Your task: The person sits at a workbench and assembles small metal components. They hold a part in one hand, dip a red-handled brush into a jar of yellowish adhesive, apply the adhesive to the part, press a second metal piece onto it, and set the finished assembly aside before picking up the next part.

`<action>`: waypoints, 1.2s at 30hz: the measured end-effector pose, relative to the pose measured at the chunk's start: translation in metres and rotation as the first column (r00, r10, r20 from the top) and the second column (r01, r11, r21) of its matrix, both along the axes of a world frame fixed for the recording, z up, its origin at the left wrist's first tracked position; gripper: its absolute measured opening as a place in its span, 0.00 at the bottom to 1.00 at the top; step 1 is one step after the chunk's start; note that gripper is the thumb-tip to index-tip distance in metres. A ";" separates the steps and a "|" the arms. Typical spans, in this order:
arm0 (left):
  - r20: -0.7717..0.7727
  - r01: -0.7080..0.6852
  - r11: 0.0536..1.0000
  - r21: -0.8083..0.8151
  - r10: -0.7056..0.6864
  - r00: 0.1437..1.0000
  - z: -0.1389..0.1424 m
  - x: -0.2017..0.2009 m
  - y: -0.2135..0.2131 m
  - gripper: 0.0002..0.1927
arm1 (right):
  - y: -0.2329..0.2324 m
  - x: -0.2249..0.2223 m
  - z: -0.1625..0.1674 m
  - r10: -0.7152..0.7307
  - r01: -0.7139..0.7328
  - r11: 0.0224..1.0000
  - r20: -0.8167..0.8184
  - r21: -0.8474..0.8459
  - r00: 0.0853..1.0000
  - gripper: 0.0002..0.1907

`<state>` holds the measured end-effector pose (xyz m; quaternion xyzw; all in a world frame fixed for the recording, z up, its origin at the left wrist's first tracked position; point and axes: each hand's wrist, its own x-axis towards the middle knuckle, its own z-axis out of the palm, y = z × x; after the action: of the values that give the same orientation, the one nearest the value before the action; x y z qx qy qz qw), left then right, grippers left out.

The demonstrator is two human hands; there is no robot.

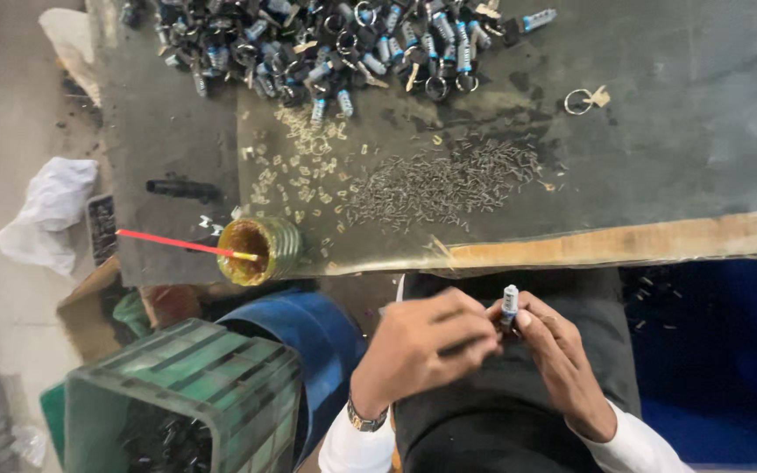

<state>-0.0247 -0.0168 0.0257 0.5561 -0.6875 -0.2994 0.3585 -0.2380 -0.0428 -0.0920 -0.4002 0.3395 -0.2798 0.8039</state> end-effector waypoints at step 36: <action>-0.179 -0.382 0.921 -0.075 0.364 0.914 -0.045 -0.013 0.016 0.11 | -0.030 0.018 0.000 0.013 -0.004 0.995 -0.095 0.097 0.995 0.12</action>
<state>-0.0379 -0.0007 -0.0195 0.6308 -0.5524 -0.2319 0.4932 -0.2197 -0.0730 -0.0916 -0.3749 0.3889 -0.2401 0.8065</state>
